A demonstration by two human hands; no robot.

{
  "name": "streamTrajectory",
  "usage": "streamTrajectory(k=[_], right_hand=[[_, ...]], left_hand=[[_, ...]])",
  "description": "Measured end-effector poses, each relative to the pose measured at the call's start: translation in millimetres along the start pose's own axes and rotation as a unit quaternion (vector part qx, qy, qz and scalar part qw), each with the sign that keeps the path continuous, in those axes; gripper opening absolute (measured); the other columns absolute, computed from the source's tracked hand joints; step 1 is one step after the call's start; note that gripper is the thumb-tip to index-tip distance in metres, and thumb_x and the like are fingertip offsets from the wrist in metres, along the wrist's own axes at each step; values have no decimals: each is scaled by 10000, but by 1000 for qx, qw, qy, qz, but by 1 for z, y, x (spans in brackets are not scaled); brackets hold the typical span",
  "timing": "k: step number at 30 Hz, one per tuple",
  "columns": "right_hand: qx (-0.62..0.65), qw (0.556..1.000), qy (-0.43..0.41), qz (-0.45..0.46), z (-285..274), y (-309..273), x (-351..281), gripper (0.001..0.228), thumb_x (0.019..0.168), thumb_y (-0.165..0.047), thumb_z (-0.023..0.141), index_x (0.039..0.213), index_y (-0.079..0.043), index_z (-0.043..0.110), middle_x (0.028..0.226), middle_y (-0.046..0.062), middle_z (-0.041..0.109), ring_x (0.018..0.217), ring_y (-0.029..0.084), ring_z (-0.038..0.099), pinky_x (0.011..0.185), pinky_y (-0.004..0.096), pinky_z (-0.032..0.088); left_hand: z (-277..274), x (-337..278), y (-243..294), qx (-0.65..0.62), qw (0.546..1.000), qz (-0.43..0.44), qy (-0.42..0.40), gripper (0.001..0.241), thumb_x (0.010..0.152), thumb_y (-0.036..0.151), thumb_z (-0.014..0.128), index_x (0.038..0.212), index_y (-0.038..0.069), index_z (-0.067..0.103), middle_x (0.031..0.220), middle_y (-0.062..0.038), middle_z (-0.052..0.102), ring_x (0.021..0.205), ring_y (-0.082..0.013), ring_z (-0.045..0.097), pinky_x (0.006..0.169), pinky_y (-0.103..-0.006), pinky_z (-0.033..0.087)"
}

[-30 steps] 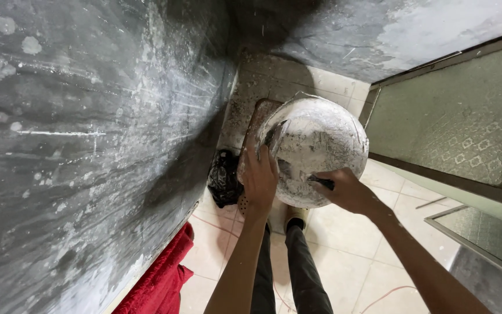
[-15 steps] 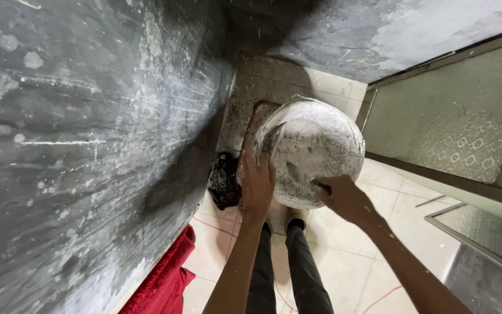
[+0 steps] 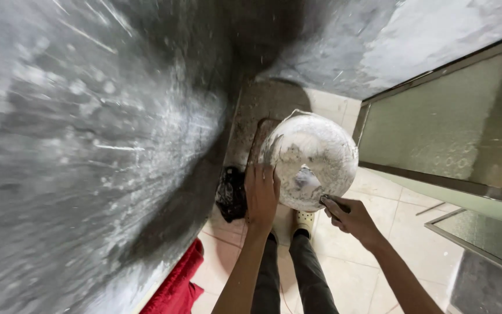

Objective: The person scoops plaster from a bucket using putty knives, applies and scrapes the plaster along a wall in a bathroom, and then returns to scoop more plaster from the bucket.

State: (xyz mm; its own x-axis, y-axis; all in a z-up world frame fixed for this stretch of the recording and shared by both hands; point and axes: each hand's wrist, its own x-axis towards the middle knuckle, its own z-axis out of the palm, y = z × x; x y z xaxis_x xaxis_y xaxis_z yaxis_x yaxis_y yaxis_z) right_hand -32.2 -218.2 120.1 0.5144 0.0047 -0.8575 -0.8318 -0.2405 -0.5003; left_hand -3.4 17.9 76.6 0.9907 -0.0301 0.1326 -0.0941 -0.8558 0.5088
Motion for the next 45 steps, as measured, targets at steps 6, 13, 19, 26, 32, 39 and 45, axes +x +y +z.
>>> streamTrajectory(k=[6, 13, 19, 26, 32, 39, 45], right_hand=[[205, 967, 6, -153, -6, 44, -49, 427, 1112, -304, 606, 1049, 109, 689, 677, -1, 448, 534, 62, 354, 453, 228, 259], [369, 911, 142, -111, -10, 61, -145, 362, 998, -205, 592, 1245, 38, 697, 800, 32, 600, 555, 78, 430, 456, 232, 303], [490, 832, 233, -116, -16, 110, -243, 348, 998, -181, 571, 1254, 25, 683, 811, 40, 613, 571, 83, 462, 465, 233, 331], [605, 708, 331, -152, -11, 223, -340, 323, 1020, -187, 565, 1173, 74, 677, 822, 41, 621, 571, 61, 446, 448, 226, 331], [669, 601, 421, -118, -4, 345, -401, 335, 1021, -227, 578, 1149, 60, 694, 824, 32, 607, 601, 55, 488, 482, 217, 379], [707, 494, 491, -120, -5, 479, -505, 305, 1005, -267, 586, 1060, 29, 638, 797, 43, 595, 514, 83, 422, 428, 245, 293], [691, 434, 572, -84, 1, 577, -578, 350, 1059, -299, 588, 949, 24, 666, 642, 43, 471, 479, 90, 395, 435, 239, 295]], left_hand=[[-47, 0, 37, -139, 990, -17, 5, 296, 953, 41, 596, 1233, -57, 585, 1162, -268, 650, 1075, -437, 636, 885, -465, 533], [-97, -19, 103, -200, 975, 6, -95, 114, 1020, 154, 584, 1088, 67, 614, 1030, -207, 708, 943, -431, 658, 754, -473, 527], [-114, -50, 179, -216, 954, 103, -181, 225, 986, 183, 607, 1191, 98, 642, 1087, -190, 724, 961, -409, 682, 768, -459, 549], [-118, -119, 306, -236, 896, 214, -310, 429, 983, 150, 571, 1404, 69, 576, 1085, -189, 663, 869, -355, 707, 717, -416, 567], [-91, -222, 409, -262, 839, 292, -378, 211, 972, 102, 610, 1150, -9, 625, 1048, -173, 640, 793, -302, 702, 664, -390, 568], [-90, -388, 532, -276, 756, 343, -484, 86, 935, 53, 629, 994, -3, 600, 888, -166, 718, 744, -285, 741, 668, -392, 602], [-76, -516, 615, -223, 678, 474, -516, 153, 909, 64, 683, 982, 6, 561, 835, -202, 689, 749, -368, 701, 655, -453, 547]])
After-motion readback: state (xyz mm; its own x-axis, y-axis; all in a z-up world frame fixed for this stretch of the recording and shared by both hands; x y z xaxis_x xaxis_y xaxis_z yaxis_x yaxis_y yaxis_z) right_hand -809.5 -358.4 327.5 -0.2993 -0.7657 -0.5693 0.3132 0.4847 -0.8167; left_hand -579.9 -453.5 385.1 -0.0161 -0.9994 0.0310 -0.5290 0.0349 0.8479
